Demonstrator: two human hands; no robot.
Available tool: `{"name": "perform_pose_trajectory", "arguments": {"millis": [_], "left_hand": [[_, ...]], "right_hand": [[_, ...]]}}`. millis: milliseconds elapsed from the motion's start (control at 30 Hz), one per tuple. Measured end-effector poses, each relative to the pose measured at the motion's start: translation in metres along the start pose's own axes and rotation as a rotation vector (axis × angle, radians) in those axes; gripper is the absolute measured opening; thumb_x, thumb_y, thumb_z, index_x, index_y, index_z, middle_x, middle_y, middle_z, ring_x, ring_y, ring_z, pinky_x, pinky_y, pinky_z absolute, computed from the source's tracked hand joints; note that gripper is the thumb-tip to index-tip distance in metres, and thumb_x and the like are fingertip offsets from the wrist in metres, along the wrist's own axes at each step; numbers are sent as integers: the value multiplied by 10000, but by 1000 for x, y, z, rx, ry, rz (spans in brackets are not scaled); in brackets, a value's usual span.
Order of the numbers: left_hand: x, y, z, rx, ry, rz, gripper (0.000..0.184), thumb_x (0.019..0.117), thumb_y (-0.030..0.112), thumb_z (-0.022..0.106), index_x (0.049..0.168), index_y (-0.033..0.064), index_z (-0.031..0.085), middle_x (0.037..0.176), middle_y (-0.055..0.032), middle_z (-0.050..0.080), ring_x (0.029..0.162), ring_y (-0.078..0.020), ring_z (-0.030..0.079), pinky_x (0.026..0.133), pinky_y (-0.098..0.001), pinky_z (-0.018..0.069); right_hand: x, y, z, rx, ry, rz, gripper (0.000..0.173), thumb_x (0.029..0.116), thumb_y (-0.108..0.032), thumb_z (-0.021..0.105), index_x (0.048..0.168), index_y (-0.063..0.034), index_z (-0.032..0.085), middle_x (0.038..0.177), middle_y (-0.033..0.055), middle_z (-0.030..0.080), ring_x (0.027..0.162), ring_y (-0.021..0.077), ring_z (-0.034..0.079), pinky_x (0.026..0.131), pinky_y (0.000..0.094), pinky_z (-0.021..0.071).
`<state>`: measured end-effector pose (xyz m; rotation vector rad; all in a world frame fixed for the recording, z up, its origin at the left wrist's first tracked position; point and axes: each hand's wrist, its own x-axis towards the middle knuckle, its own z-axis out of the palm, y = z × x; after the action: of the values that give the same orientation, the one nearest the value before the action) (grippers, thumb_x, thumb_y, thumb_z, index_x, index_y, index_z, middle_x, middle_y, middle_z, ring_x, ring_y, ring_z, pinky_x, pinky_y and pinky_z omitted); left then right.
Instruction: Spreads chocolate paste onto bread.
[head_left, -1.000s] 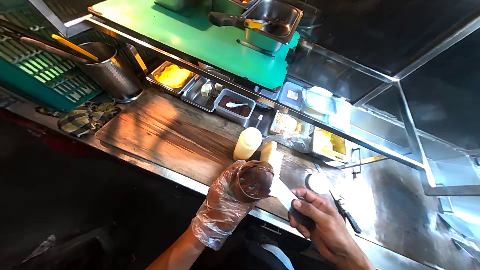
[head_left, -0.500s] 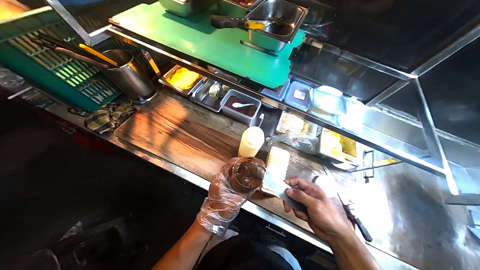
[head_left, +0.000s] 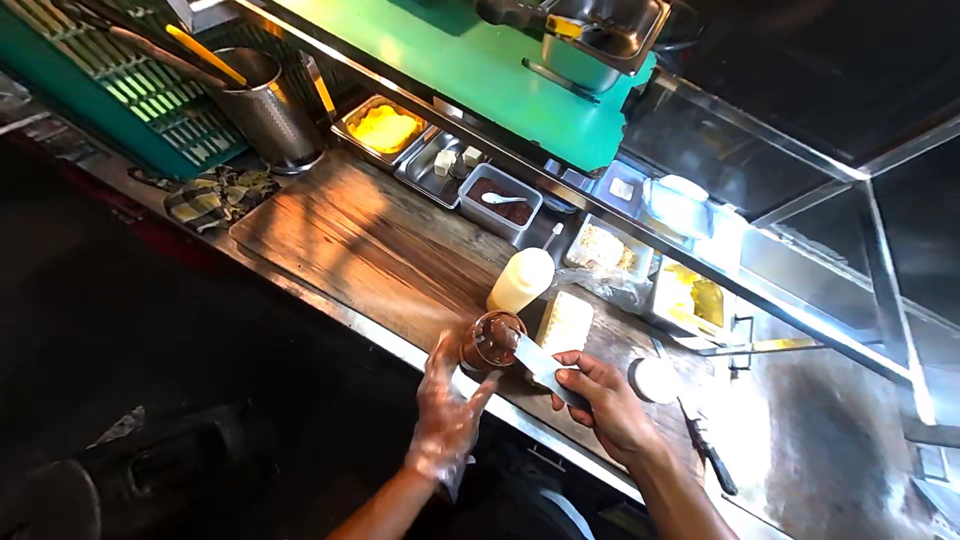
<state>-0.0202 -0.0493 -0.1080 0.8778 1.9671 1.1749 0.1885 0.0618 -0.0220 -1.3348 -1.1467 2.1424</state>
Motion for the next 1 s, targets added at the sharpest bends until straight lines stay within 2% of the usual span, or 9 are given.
{"name": "perform_pose_trajectory", "arguments": {"millis": [67,133,267,400,567,633,733,867,1000], "left_hand": [[-34,-6,2,33,19,10,515,862,268,758,1302,38,624,1189,-107,675,1023,-167,682,887,-348,600],[-50,-3,14,58,-142,217,240,923,219,689,1103,69,744,1068,-49,735,1000,-125,701,919,-328,594],[-32,42,66,332,-286,401,306,901,412,684,1101,193,757,1169,-28,723,1171,-188,649,1053,-432,515],[-9,96,80,533,-903,-54,446,992,308,610,1326,13,604,1411,-192,580,1374,-308,499,1164,-471,365],[8,53,105,111,-567,-40,645,932,245,693,1443,-75,463,1414,-244,555,1329,-289,536,1140,-422,418],[12,28,103,-385,-417,-113,714,930,318,688,1559,122,414,1492,-82,539,1327,-155,539,1111,-377,458],[10,22,93,-768,-325,-367,383,1000,262,598,1333,71,592,1203,-58,669,1100,-115,633,971,-321,530],[6,18,95,-862,-247,-416,365,1039,199,511,1369,48,548,1246,-102,651,1129,-158,630,977,-359,532],[9,17,97,-900,-215,-381,380,1019,185,531,1377,60,529,1251,-86,641,1127,-139,622,971,-336,531]], "right_hand": [[-1,-5,1,-4,-7,-17,231,1043,-126,537,1193,-12,671,815,146,702,509,56,506,437,179,355],[-5,-10,0,4,1,-18,229,1041,-127,543,1184,-12,680,815,146,701,519,55,511,447,179,362],[-10,-13,1,26,3,-20,219,1022,-125,560,1169,-24,687,803,152,685,536,65,517,458,182,372],[-17,-17,0,91,-16,-61,214,1016,-132,560,1156,-30,687,797,148,680,542,63,533,463,178,383],[-39,-24,-22,208,-35,-145,206,1019,-144,548,1122,-45,697,787,156,678,539,83,564,466,188,427],[-49,-23,-40,193,-20,-171,209,1030,-180,533,1135,-73,679,799,163,686,546,109,603,480,213,485],[-54,-13,-68,89,89,-163,251,1036,-185,450,1186,-100,633,846,178,706,515,106,585,461,208,466],[-25,20,-103,-309,275,-162,327,1060,-144,453,1325,-127,645,865,65,738,527,55,502,485,207,393],[25,46,-119,-1008,391,-341,348,1068,-237,507,1374,-294,663,1110,40,721,940,216,698,788,516,579]]}}
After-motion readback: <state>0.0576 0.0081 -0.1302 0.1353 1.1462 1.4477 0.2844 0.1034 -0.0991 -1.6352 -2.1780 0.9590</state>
